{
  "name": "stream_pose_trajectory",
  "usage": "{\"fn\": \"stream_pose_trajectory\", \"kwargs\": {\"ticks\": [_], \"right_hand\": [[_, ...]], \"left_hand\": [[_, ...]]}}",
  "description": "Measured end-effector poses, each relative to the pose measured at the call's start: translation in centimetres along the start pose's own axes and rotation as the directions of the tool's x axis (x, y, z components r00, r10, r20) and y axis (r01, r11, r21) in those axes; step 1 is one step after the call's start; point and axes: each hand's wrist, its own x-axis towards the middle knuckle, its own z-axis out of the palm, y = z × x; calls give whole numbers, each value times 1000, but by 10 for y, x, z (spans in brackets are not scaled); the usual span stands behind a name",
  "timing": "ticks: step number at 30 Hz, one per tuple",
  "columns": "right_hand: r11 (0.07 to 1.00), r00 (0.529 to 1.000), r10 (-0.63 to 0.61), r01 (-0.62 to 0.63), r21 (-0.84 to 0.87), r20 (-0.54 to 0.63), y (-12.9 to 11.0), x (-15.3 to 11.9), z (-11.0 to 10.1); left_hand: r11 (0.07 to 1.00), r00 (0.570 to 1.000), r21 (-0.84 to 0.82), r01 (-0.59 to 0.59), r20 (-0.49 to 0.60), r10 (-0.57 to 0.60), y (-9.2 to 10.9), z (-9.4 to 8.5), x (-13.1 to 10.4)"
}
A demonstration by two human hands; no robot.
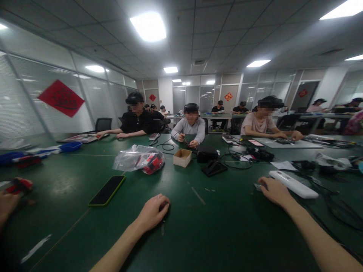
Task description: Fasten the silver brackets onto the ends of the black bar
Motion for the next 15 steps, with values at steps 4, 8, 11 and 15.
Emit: {"fn": "stream_pose_trajectory", "kwargs": {"ticks": [4, 8, 11, 15], "right_hand": [[1000, 997, -22, 22, -1, 75, -2, 0, -5], [998, 994, -50, 52, -23, 95, -4, -1, -8], [998, 994, -47, 51, -38, 99, -4, -1, -7], [999, 995, -40, 42, -20, 88, -2, 0, -4]], "left_hand": [[1000, 1000, 3, 2, -3, -2, -1, 0, 0], [1000, 1000, 2, -7, -5, 7, 0, 0, 0], [1000, 1000, 5, -4, 1, 4, 0, -1, 0], [1000, 1000, 3, -4, 0, 4, 1, -1, 0]]}}
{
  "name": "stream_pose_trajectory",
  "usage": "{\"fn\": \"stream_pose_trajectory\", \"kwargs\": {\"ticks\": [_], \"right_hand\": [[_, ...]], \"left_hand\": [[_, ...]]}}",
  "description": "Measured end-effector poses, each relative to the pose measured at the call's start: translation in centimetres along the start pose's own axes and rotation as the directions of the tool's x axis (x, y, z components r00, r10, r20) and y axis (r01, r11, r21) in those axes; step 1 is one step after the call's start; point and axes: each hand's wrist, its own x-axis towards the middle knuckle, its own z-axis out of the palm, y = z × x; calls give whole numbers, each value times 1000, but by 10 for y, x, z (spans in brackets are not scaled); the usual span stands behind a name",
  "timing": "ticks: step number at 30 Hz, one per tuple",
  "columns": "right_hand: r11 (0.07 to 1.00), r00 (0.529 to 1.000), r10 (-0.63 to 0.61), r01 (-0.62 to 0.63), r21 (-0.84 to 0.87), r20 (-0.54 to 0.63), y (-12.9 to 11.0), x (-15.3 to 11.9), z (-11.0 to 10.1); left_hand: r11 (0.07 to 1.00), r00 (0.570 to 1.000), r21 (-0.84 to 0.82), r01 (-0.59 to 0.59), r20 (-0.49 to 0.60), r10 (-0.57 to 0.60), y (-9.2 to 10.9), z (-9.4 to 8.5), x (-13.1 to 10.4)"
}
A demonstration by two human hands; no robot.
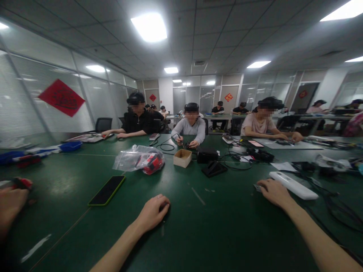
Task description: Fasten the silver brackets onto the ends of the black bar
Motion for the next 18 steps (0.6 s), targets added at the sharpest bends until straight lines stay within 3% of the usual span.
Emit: {"fn": "stream_pose_trajectory", "kwargs": {"ticks": [18], "right_hand": [[999, 1000, -13, 14, 49, -11, 8, 4, 8]], "left_hand": [[1000, 1000, -13, -15, -10, 15, -2, 1, 0]]}}
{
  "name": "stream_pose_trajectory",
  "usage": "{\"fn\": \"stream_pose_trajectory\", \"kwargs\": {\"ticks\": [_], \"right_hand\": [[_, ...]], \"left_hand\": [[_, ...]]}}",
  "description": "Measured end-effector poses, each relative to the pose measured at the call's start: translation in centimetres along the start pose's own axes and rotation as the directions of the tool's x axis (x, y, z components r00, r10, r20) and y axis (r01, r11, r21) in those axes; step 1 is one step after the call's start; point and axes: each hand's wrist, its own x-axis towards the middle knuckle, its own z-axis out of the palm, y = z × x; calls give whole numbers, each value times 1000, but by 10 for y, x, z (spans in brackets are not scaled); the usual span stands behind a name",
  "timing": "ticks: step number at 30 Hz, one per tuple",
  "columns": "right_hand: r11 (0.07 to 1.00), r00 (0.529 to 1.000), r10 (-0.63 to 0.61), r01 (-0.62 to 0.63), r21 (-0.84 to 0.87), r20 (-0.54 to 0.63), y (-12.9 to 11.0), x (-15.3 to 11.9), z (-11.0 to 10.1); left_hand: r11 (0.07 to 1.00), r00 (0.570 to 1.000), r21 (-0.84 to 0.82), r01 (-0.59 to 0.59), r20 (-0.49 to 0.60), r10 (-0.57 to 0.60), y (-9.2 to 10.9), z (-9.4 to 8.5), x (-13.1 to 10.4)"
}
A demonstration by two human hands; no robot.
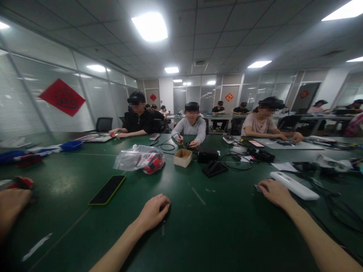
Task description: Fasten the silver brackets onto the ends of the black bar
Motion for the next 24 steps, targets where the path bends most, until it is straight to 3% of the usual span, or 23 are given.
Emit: {"fn": "stream_pose_trajectory", "kwargs": {"ticks": [24], "right_hand": [[998, 997, 58, -59, 12, 50, -8, -5, -5]], "left_hand": [[1000, 1000, 17, -5, 4, 5, 0, 0, 0]]}}
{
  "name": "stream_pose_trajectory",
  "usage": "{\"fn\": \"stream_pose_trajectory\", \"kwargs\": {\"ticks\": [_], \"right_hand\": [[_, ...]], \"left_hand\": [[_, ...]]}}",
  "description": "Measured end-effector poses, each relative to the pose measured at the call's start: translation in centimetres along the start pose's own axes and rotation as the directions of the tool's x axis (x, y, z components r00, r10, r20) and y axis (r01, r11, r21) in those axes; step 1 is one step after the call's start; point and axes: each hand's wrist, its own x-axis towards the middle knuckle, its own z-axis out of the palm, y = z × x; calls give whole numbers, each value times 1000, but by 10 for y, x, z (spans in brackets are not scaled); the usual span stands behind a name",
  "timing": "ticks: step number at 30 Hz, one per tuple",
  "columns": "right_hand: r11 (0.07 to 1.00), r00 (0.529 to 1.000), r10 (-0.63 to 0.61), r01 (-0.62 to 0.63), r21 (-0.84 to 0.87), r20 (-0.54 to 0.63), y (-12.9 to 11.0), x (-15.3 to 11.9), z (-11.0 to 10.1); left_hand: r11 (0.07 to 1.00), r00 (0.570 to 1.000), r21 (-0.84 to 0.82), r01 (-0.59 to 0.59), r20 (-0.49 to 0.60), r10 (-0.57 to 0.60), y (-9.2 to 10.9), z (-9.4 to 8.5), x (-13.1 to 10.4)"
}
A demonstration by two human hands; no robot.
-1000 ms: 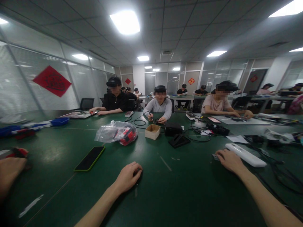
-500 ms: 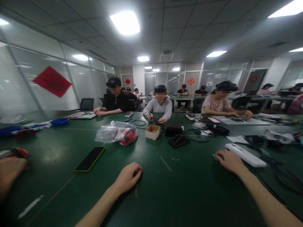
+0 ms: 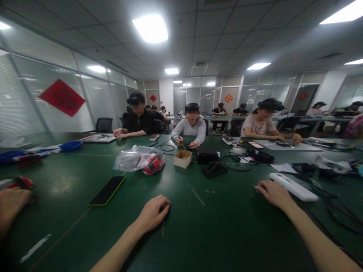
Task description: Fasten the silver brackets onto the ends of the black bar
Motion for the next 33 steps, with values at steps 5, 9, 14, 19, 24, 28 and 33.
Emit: {"fn": "stream_pose_trajectory", "kwargs": {"ticks": [5, 9, 14, 19, 24, 28, 33], "right_hand": [[1000, 1000, -5, 5, 2, -12, 0, 0, 0], [1000, 1000, -24, 25, 14, -18, 1, 0, -1], [999, 998, -47, 47, 0, -34, 2, 0, 2], [1000, 999, -29, 29, 11, -15, 0, -1, -1], [999, 999, -53, 53, 7, -13, -2, -2, -4], [996, 996, -89, 89, -22, -19, -3, -2, -5], [996, 999, -41, 39, -83, -14, -15, 0, -13]], "left_hand": [[1000, 1000, 4, -5, -11, 5, -2, 3, 0], [1000, 1000, 1, -21, -18, 21, -4, 4, 0], [1000, 1000, -4, -22, -22, 22, -4, 5, 0], [1000, 1000, -5, -5, -12, 5, -3, 3, 0], [1000, 1000, -4, -3, 4, 3, 0, 1, 0], [1000, 1000, 4, 10, 7, -10, 0, 1, 1], [1000, 1000, -3, 15, 12, -15, 1, 0, 1]]}}
